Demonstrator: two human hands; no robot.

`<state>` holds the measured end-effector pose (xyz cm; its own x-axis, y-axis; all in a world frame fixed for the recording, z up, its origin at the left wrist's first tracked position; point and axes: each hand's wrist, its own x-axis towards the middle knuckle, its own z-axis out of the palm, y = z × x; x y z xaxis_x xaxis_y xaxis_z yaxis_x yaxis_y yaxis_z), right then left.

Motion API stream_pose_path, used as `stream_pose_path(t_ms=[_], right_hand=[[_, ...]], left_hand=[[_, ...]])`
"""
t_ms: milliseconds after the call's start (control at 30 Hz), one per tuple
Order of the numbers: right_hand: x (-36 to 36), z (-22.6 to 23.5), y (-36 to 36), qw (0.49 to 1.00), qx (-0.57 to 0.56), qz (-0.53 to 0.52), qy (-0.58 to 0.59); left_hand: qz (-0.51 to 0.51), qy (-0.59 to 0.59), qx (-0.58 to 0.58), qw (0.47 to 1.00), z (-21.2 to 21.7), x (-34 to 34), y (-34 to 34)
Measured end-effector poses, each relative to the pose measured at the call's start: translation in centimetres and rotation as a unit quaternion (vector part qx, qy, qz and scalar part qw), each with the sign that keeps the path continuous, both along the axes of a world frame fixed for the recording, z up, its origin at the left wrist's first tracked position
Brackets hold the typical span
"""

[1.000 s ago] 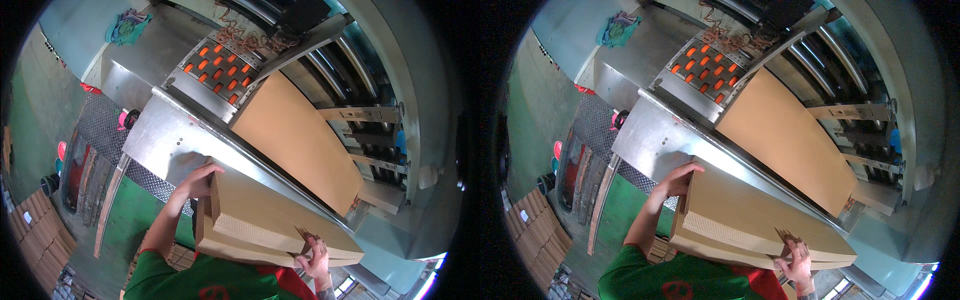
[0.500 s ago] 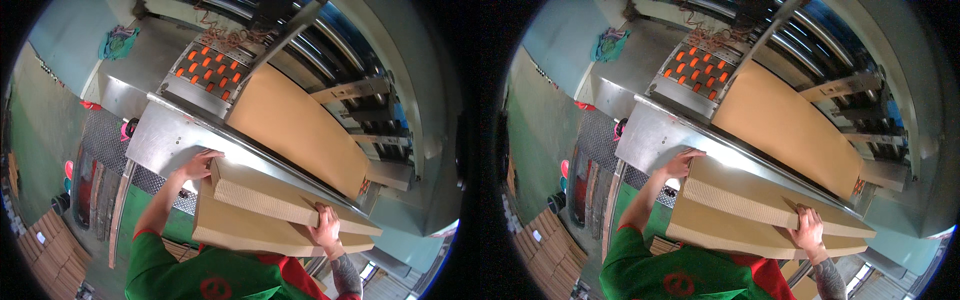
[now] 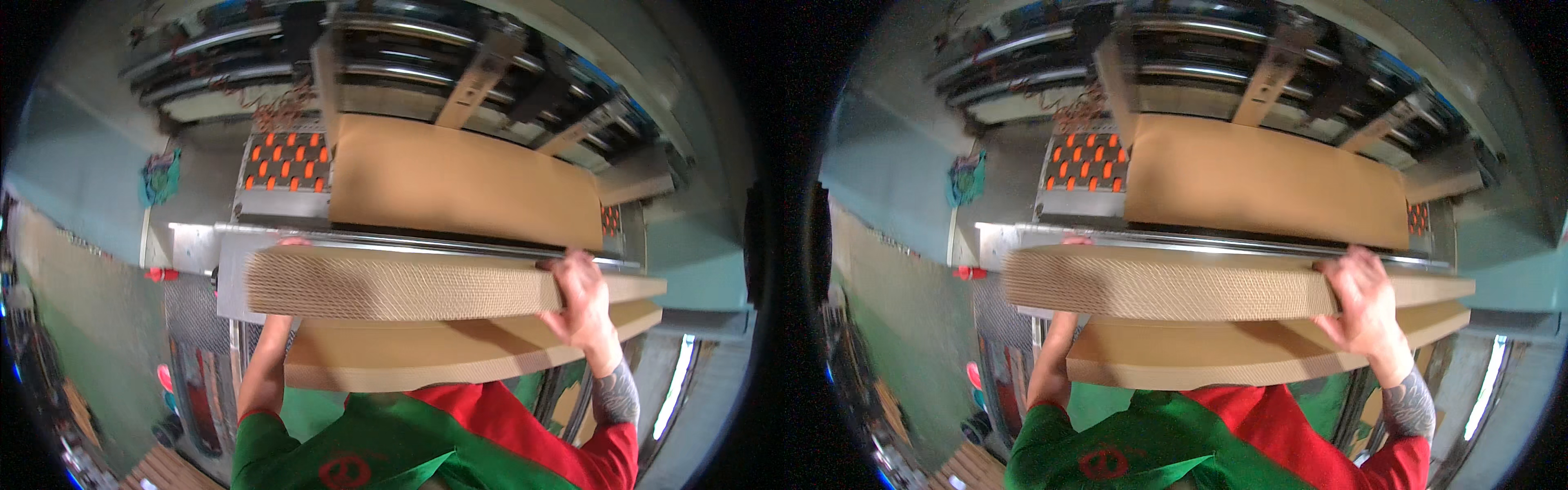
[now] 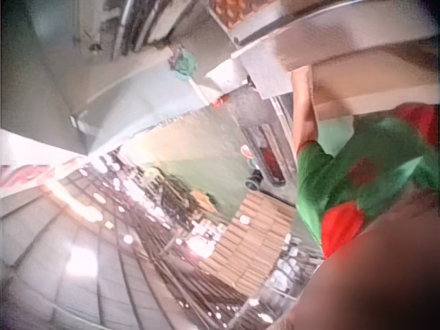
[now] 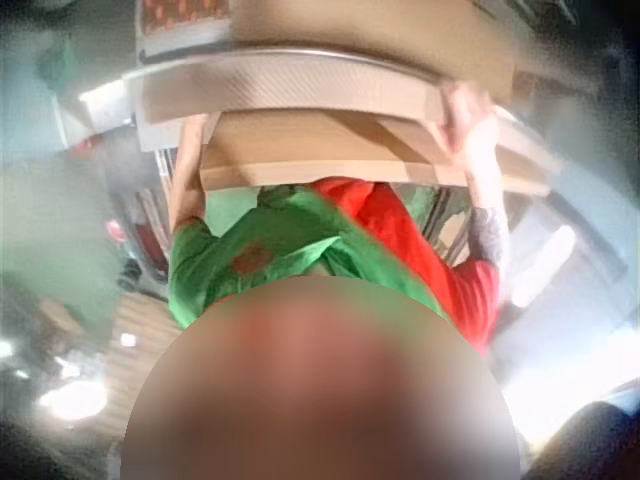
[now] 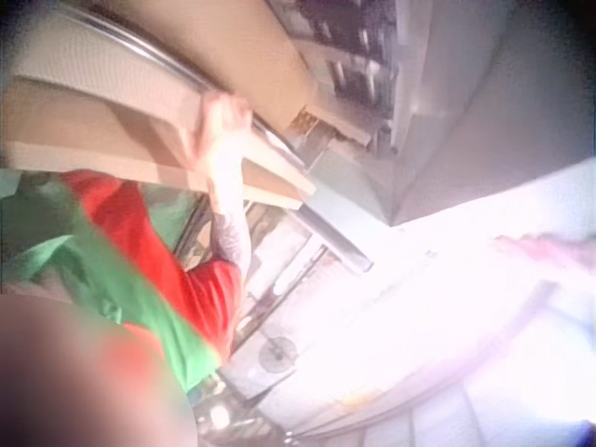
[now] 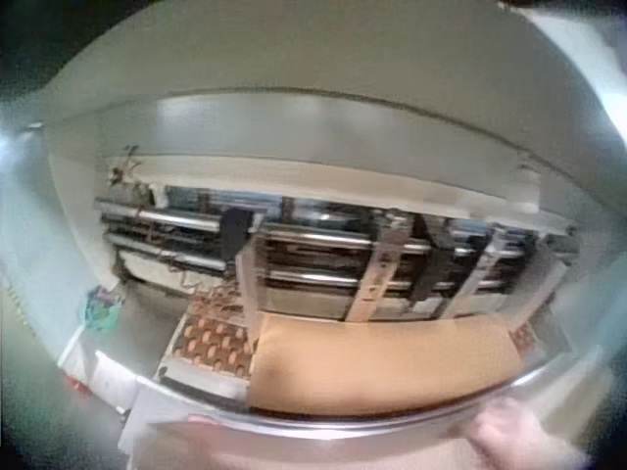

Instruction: The person feeds flat cardboard sheets into a machine one at a time, aligning them on a metal guide and pushing them through rollers. A coworker stacks the processed sheets nearby.

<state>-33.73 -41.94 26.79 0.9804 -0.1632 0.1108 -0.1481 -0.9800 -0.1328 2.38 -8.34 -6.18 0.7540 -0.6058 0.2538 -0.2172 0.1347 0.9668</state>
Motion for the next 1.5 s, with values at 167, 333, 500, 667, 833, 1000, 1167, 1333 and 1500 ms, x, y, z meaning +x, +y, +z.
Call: stream_pose_path(t_ms=[167,333,500,667,833,1000,1167,1333,1500], right_hand=[[-4.0,0.5,0.9,0.965,-0.126,0.135,-0.187],[-6.2,-12.2,-2.5,0.953,0.177,-0.004,0.247],[-12.4,-24.9,-19.8,0.812,0.255,-0.26,0.457],[-20.3,-33.8,-22.0,0.646,0.424,-0.633,0.045],[-17.4,-39.5,-20.7,0.033,0.686,-0.489,-0.538],[-15.7,-44.3,-21.7,0.062,0.618,-0.496,-0.606],[-17.0,-48.2,-21.7,-0.008,0.464,-0.703,-0.539],[-17.7,-48.9,-22.2,0.065,0.405,-0.797,-0.443],[-18.8,-47.7,-23.5,0.116,0.376,-0.829,-0.398]], left_hand=[[0.114,-0.254,-0.01,0.961,2.6,2.8,-3.3],[0.132,-0.277,-0.073,0.949,11.6,4.2,-10.5],[0.083,-0.277,-0.067,0.955,20.0,4.7,-15.5],[0.105,-0.315,-0.021,0.943,22.0,5.6,-17.0],[0.159,-0.307,0.046,0.937,18.0,5.7,-13.9],[0.189,-0.214,0.138,0.948,11.6,3.5,-9.3],[0.182,-0.115,0.228,0.95,5.4,0.7,-7.5],[0.162,0.007,0.229,0.96,-0.4,1.3,-9.7],[0.147,0.147,0.42,0.883,-5.4,4.2,-13.2]])
